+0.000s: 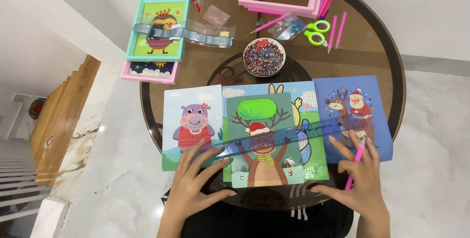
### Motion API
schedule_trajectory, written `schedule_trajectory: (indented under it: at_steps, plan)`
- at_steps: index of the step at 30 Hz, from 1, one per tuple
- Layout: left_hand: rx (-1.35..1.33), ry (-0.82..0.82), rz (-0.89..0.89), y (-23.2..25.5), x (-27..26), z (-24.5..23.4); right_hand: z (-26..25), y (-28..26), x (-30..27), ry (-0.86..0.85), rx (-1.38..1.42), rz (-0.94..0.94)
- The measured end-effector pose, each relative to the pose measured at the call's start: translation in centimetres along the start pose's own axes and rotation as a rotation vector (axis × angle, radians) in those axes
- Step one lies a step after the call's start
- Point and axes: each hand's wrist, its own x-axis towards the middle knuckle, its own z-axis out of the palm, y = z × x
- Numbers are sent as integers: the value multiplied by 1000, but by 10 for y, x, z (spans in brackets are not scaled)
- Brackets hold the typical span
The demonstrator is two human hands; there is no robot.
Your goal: The person is performing diamond painting, using a stylus tool to pick up small resin beads from a tray and place them onto a coded adhesive canvas, occasionally using a ruler for alignment.
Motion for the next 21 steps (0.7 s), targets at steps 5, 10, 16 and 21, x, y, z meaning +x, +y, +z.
schedule_trajectory:
  at_steps: [5, 10, 16, 21]
  plan:
    - [7, -15, -8, -2, 0, 4, -1, -6, 6, -30, -9, 58]
    - [30, -26, -20, -10, -5, 10, -2, -8, 8, -20, -7, 37]
    - [20, -18, -44, -10, -6, 11, -2, -10, 9, -28, -8, 65]
    - [11, -3, -38, -7, -2, 9, -2, -11, 11, 11, -12, 16]
